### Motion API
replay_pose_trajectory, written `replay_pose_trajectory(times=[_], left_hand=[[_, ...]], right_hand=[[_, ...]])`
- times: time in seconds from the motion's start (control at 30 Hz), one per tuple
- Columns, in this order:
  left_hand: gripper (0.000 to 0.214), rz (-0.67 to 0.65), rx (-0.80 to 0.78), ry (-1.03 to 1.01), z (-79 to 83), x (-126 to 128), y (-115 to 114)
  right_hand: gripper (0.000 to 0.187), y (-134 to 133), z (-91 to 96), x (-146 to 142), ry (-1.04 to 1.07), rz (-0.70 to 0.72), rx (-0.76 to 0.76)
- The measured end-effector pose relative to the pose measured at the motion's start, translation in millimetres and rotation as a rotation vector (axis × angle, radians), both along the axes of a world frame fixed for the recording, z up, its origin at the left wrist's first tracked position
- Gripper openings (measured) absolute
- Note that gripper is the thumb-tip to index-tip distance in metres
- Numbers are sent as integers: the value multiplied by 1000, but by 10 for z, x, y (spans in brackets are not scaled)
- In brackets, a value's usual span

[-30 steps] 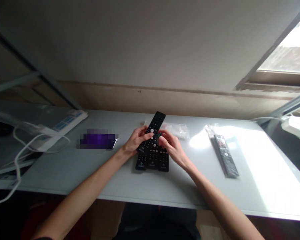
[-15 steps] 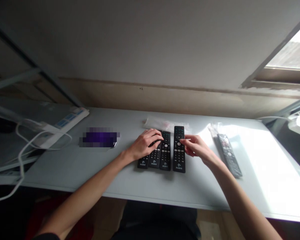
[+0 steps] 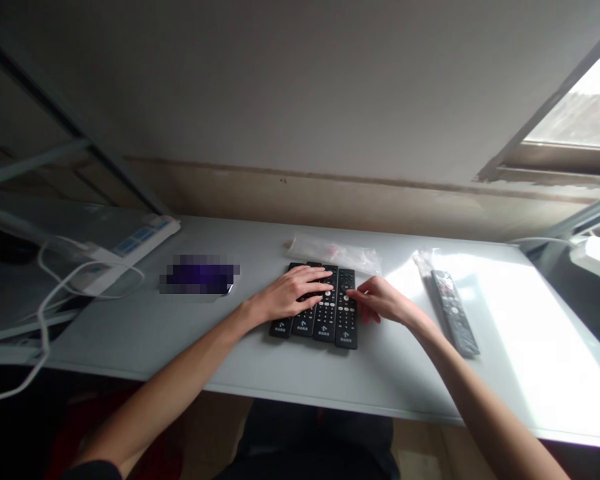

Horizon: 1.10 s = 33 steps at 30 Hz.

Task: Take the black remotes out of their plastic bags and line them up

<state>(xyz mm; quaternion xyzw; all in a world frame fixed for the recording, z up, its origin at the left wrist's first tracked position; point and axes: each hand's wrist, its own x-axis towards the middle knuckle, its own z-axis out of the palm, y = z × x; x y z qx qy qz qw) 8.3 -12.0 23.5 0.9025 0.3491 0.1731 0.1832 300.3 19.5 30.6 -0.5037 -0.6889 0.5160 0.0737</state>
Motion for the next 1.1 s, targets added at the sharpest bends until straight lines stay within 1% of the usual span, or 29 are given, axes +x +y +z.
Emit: replay_pose_trajectory(times=[0.07, 0.13, 0.23, 0.3, 0.37, 0.43, 0.5, 0.57, 0.67, 0.77, 0.87, 0.97, 1.1], left_hand=[[33, 1, 40, -46, -16, 2, 12], [27, 20, 90, -119, -19, -8, 30], [13, 103, 169, -218, -21, -64, 84], [13, 177, 218, -236, -44, -126, 139], [20, 245, 254, -227, -94, -193, 200], [25, 314, 257, -241, -160, -251, 256], [29, 376, 235, -277, -223, -291, 294], [30, 409, 210, -304, -267, -316, 310], [30, 434, 191, -319, -297, -340, 306], [30, 485, 172, -326, -316, -360, 301], [29, 533, 134, -319, -343, -372, 312], [29, 561, 83, -304, -357, -373, 327], [28, 575, 19, -268, -322, -364, 330]], right_hand=[[69, 51, 88, -32, -39, -52, 95], [65, 91, 180, -77, -24, -168, 243], [50, 121, 227, -177, 145, -340, 538], [32, 116, 173, -244, 251, -388, 744], [19, 94, 73, -290, 302, -380, 908], [19, 61, -40, -310, 323, -351, 990], [20, 31, -136, -309, 339, -330, 980], [18, 15, -205, -300, 338, -346, 918], [17, 26, -267, -279, 333, -468, 809], [25, 58, -313, -253, 361, -557, 740], [30, 78, -347, -231, 403, -595, 679], [27, 72, -352, -217, 435, -607, 617], [28, 56, -324, -192, 432, -601, 552]])
